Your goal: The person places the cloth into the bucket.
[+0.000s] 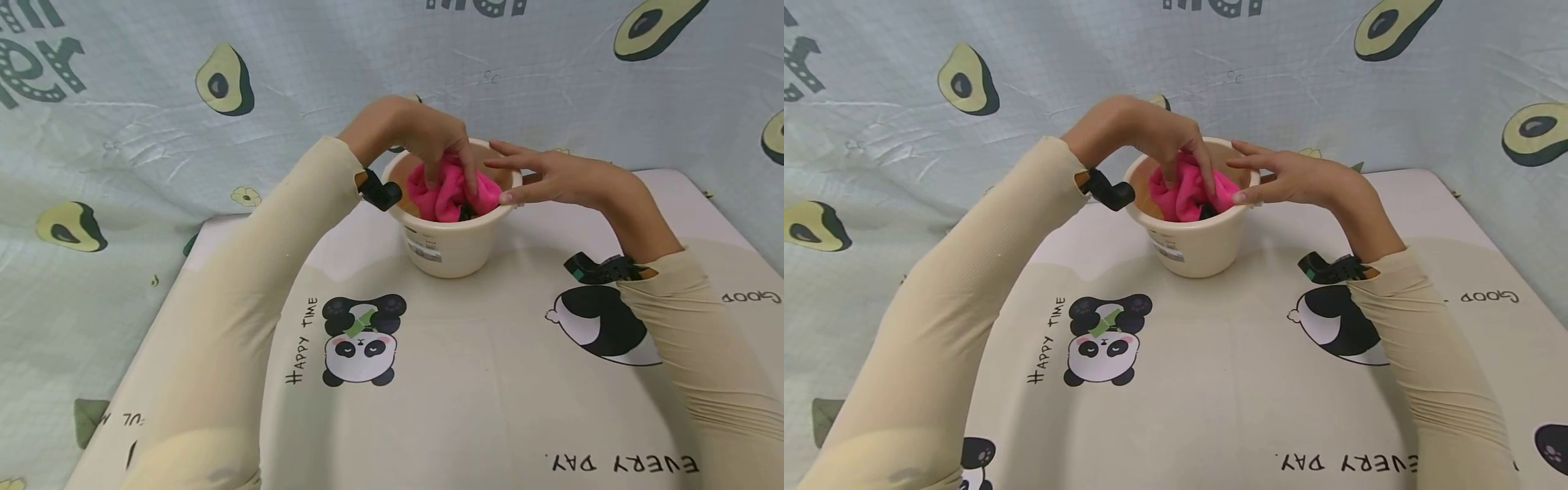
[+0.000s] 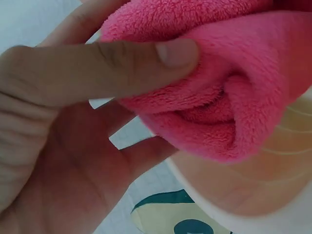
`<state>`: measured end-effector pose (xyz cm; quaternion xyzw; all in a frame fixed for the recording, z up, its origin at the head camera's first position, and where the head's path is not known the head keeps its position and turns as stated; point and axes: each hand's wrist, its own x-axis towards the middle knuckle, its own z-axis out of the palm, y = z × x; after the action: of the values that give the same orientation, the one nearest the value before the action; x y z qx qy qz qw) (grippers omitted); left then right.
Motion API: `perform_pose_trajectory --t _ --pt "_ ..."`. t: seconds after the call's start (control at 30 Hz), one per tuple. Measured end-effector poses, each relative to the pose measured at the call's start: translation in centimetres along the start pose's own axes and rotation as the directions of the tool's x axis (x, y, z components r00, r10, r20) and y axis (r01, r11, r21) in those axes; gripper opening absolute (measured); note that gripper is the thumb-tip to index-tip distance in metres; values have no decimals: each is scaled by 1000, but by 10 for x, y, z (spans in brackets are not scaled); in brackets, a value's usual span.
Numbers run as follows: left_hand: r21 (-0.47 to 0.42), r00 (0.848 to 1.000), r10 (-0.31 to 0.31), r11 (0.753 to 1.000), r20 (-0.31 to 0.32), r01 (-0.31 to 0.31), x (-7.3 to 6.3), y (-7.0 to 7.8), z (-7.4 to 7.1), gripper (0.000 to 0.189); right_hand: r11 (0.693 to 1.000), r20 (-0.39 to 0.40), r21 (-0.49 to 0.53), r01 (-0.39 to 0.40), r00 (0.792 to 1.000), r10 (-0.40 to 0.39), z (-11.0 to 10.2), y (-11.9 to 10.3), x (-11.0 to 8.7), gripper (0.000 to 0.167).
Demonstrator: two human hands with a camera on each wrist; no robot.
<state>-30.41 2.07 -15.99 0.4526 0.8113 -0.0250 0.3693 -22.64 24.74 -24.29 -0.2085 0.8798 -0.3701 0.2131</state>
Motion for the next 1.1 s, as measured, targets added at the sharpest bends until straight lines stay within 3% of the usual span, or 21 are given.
perform_pose_trajectory --t 0.2,0.3,0.37,0.43,0.47,0.53,0.6,0.67,0.73,0.87,1.1 --pt "-6 998 31 999 -63 -31 -9 -9 5 51 1000 5 -5 -12 1000 12 1 -2 2 77" --pt "-2 987 53 999 -153 -54 -19 -15 9 45 1000 4 -6 -14 1000 14 1 -3 1 76" --pt "22 967 57 998 -246 -53 -27 -18 12 40 1000 5 -4 -11 1000 11 1 -3 1 76" --pt "29 933 58 998 -355 -51 -36 -20 17 37 1000 4 -2 -4 1000 4 1 -3 2 76" --pt "26 909 50 999 -414 -43 -41 -21 20 36 1000 4 -2 0 1000 0 1 -3 2 75" --pt "-7 854 19 1000 -519 -27 -51 -22 26 35 1000 4 -1 7 1000 -7 1 -3 2 75" --pt "-52 791 -12 998 -612 -26 -59 -23 33 34 1000 4 6 9 1000 -9 1 -3 2 76" --pt "-89 732 -49 996 -679 -16 -67 -23 42 33 1000 2 8 6 1000 -6 0 -3 2 76" --pt "-106 683 -66 994 -727 -16 -72 -24 52 31 1000 0 9 -1 1000 1 0 -2 2 76" --pt "-130 614 -102 992 -782 -2 -80 -22 74 31 1000 -6 6 -5 1000 5 0 -1 2 77" --pt "-240 500 -216 971 -839 17 -95 -22 111 36 1000 -4 3 3 1000 -3 1 0 1 75"
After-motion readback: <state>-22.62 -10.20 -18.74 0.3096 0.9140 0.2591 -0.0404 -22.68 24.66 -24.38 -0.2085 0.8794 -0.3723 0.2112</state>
